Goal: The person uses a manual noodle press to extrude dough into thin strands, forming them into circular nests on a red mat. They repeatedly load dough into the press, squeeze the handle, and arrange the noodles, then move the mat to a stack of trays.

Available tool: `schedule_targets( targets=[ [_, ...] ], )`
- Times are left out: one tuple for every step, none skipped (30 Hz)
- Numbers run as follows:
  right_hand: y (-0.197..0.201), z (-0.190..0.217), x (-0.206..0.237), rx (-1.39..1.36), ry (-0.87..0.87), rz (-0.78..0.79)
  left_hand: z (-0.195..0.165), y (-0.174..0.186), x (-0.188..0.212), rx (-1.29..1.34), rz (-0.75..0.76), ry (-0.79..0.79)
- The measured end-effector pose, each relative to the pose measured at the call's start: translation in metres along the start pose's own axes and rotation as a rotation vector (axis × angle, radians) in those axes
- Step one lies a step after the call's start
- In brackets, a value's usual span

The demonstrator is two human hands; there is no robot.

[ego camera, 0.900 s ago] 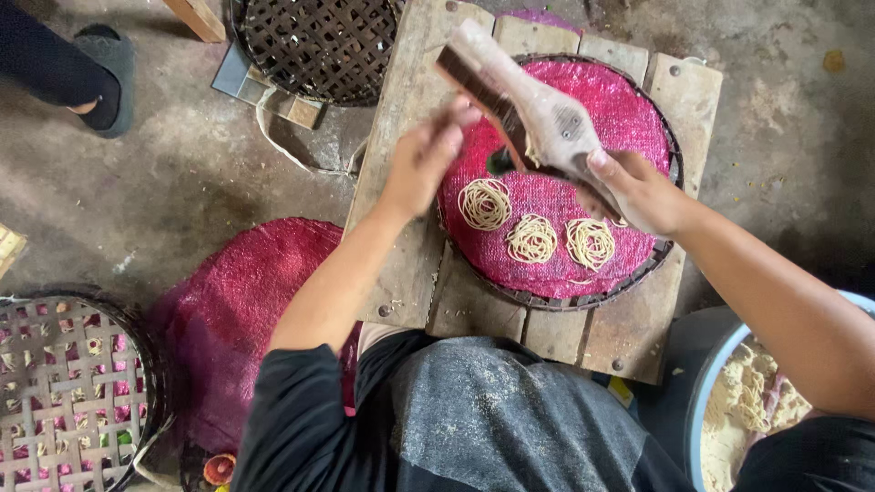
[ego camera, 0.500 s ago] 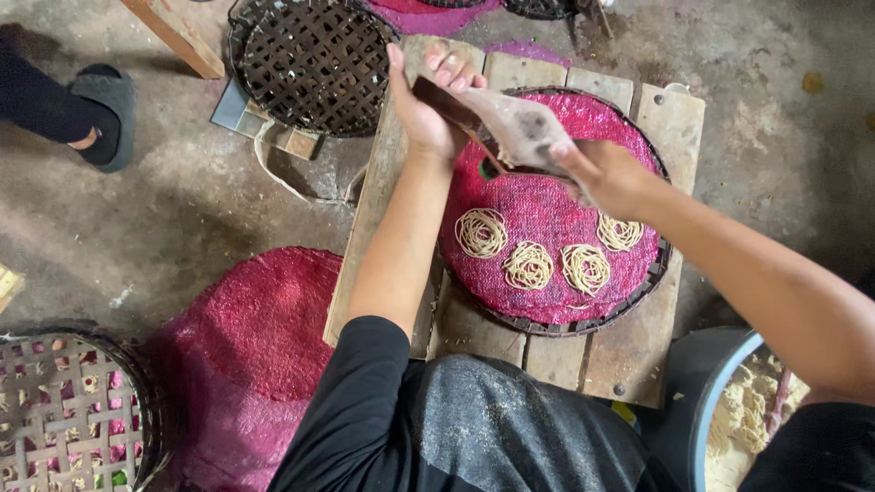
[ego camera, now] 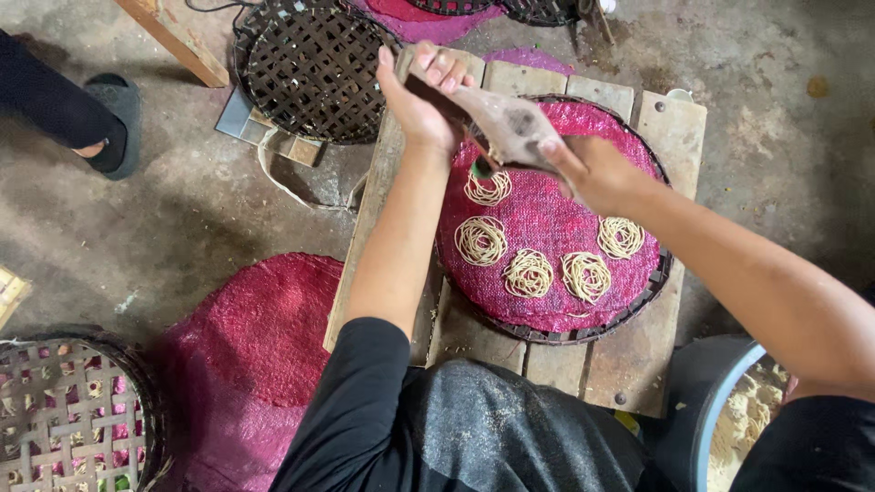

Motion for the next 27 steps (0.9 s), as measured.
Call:
schedule_targets(
  targets=[
    [0.000,0.001,0.002,0.000,-0.028,0.031,-0.001,0.003,0.000,-0.004,-0.075,0.013],
    [-0.001,0.001,0.005,0.000,-0.058,0.065,0.001,0.009,0.004,-0.008,-0.153,0.027],
    [0.000,0.001,0.008,0.001,-0.090,0.101,0.004,0.013,0.008,-0.011,-0.234,0.042],
    [0.004,-0.001,0.009,0.033,-0.098,0.096,0.009,0.013,0.011,0.026,-0.234,0.057],
    [0.009,-0.003,0.008,0.066,-0.107,0.088,0.016,0.012,0.014,0.064,-0.231,0.074],
    [0.013,-0.006,0.007,0.100,-0.117,0.079,0.023,0.008,0.014,0.104,-0.227,0.092],
    [0.019,-0.006,0.004,0.106,-0.053,0.020,0.025,0.004,0.012,0.084,-0.232,0.069],
    [0.023,-0.007,0.000,0.113,0.008,-0.038,0.026,-0.001,0.010,0.064,-0.236,0.047],
    [0.026,-0.007,-0.004,0.119,0.071,-0.102,0.025,-0.007,0.007,0.044,-0.237,0.025],
    [0.026,-0.010,-0.007,0.114,0.066,-0.116,0.024,-0.014,0.005,0.064,-0.175,0.059],
    [0.025,-0.013,-0.010,0.109,0.061,-0.131,0.020,-0.019,0.003,0.084,-0.114,0.094],
    [0.024,-0.017,-0.013,0.103,0.055,-0.145,0.016,-0.023,0.003,0.102,-0.053,0.129],
    [0.022,-0.019,-0.015,0.059,0.064,-0.137,0.014,-0.018,0.003,-0.020,-0.147,0.193],
    [0.020,-0.022,-0.016,0.017,0.072,-0.128,0.013,-0.009,0.008,-0.140,-0.243,0.256],
    [0.018,-0.024,-0.016,-0.022,0.080,-0.116,0.012,0.001,0.012,-0.257,-0.343,0.318],
    [0.018,-0.027,-0.016,-0.034,0.084,-0.119,0.013,0.008,0.017,-0.496,-0.300,0.378],
    [0.018,-0.029,-0.016,-0.047,0.088,-0.123,0.016,0.019,0.025,-0.735,-0.253,0.436],
    [0.017,-0.031,-0.016,-0.061,0.092,-0.127,0.019,0.029,0.030,-0.975,-0.202,0.489],
    [0.017,-0.033,-0.016,-0.057,0.076,-0.129,0.022,0.035,0.032,-1.042,-0.151,0.491],
    [0.016,-0.035,-0.016,-0.055,0.060,-0.131,0.023,0.042,0.035,-1.108,-0.101,0.492],
    [0.015,-0.036,-0.016,-0.054,0.042,-0.131,0.025,0.049,0.038,-1.174,-0.051,0.494],
    [0.014,-0.037,-0.016,-0.054,0.045,-0.150,0.024,0.053,0.038,-1.202,-0.027,0.457],
    [0.014,-0.037,-0.017,-0.053,0.048,-0.171,0.022,0.057,0.038,-1.229,0.001,0.419],
    [0.013,-0.037,-0.018,-0.053,0.051,-0.192,0.020,0.058,0.039,-1.257,0.030,0.382],
    [0.013,-0.038,-0.018,-0.103,0.043,-0.200,0.017,0.059,0.041,-1.328,0.022,0.316],
    [0.012,-0.039,-0.018,-0.151,0.037,-0.205,0.013,0.062,0.043,-1.395,0.011,0.248],
    [0.011,-0.040,-0.018,-0.200,0.032,-0.208,0.008,0.064,0.044,-1.462,-0.003,0.179]
  ],
)
Point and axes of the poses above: each hand's wrist, its own x-axis away from the middle knuckle, its own y-axis out of the back of the hand, z = x × y, the point moved 4 cm from there along -x, towards the middle knuckle, and after that the axes turned 15 degrees about -z, right-handed, at the moved point
